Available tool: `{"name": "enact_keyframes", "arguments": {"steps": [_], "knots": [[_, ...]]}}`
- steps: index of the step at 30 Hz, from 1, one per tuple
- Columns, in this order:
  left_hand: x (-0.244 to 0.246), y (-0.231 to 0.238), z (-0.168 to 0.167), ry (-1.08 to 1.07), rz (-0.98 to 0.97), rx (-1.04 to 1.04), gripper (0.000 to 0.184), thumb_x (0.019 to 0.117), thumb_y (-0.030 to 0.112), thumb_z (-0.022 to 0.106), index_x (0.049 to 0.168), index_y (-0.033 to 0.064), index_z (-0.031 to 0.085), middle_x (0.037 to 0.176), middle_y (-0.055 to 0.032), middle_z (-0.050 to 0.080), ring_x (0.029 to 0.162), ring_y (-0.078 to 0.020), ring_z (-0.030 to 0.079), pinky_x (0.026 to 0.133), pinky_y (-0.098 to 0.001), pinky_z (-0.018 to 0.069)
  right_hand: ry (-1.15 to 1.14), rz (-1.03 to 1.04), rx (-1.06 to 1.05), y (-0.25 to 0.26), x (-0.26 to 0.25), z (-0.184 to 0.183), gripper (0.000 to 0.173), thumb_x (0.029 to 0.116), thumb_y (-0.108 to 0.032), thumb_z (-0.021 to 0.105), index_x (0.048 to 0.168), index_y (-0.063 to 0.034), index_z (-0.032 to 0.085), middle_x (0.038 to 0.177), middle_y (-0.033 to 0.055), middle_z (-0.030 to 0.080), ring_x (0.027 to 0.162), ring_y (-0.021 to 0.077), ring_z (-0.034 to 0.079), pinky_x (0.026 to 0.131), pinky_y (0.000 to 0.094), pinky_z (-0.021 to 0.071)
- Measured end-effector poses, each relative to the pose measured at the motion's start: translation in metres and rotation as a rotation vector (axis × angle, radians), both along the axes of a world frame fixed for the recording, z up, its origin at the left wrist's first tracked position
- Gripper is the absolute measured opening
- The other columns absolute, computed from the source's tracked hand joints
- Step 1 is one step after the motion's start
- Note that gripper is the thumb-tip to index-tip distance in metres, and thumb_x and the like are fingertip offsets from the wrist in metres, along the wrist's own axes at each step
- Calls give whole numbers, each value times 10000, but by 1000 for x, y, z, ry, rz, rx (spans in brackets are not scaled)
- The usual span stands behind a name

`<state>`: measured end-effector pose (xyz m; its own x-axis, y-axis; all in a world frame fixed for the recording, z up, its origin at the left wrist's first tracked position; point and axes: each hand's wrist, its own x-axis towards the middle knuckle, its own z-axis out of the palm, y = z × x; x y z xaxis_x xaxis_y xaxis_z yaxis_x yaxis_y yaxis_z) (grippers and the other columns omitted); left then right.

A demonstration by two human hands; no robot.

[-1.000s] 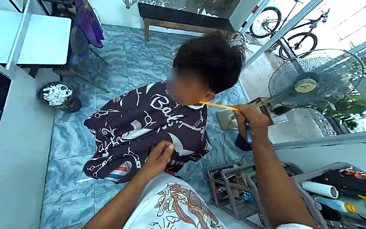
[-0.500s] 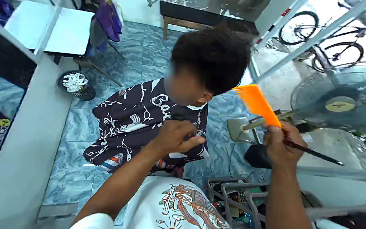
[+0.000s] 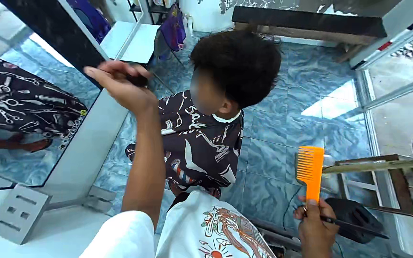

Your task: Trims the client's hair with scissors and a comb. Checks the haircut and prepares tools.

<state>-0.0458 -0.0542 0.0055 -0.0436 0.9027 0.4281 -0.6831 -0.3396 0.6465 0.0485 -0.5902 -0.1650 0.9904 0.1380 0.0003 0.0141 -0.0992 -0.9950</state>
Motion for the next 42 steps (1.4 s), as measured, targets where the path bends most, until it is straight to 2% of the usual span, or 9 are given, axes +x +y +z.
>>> {"name": "enact_keyframes", "arguments": {"steps": [7,11,14,19,25,29,32,38,42], "knots": [[44,-114,-56,119,-745,-138,778,1021,657,-35,784,214,559,585,19,576,483,-153,579,470,-346,537,-20,79,76,28,31,15,169,1078,-139,470,1170,-42,573,936,23,729,471,67,558,430,213,508],[65,-71,-21,236,-344,-63,652,1119,413,57,928,65,573,677,-38,631,611,-191,654,630,-419,598,-73,108,77,37,31,28,153,1079,-133,465,1148,-44,569,918,17,730,468,64,561,427,207,508],[51,-48,0,60,-28,-145,612,1127,404,68,814,94,493,571,-34,550,515,-215,613,560,-428,587,-85,83,92,34,14,21,164,1075,-140,482,1167,-43,577,946,15,732,471,60,560,429,203,505],[56,-101,-23,37,-418,-482,673,1078,598,55,788,171,488,552,8,513,474,-180,566,508,-382,555,7,-20,101,46,-18,11,178,1083,-140,458,1165,-33,574,934,38,730,447,78,550,419,222,509],[20,-86,-46,92,-1291,-131,730,1017,722,108,748,195,536,538,-4,525,400,-166,518,379,-333,475,-6,-49,115,64,-45,21,167,1082,-129,448,1152,-47,576,931,36,733,451,78,552,419,217,509],[26,-96,-67,-47,-891,-270,722,1046,646,40,747,206,528,541,19,509,435,-149,514,444,-322,500,-39,-63,127,83,-56,34,154,1077,-123,457,1135,-52,581,866,33,712,442,85,547,415,228,515],[62,-92,-56,-141,-753,-226,699,1058,613,47,770,202,533,568,4,537,485,-185,555,504,-384,538,-200,7,96,105,-54,58,152,1067,-119,499,1149,-33,593,869,18,714,471,80,558,434,230,523],[-18,-125,-94,430,-1648,-34,699,1041,683,210,827,122,567,598,-7,559,478,-146,578,457,-324,531,-897,154,-408,173,-11,114,297,1076,-175,531,1141,76,676,916,146,708,685,130,647,617,293,567],[-54,-139,-141,487,-1677,-91,599,1079,587,239,860,122,547,634,16,544,502,-119,568,482,-297,538,-1118,146,-610,217,25,124,269,1068,-153,539,1208,13,699,977,187,702,809,252,681,718,392,580]]}}
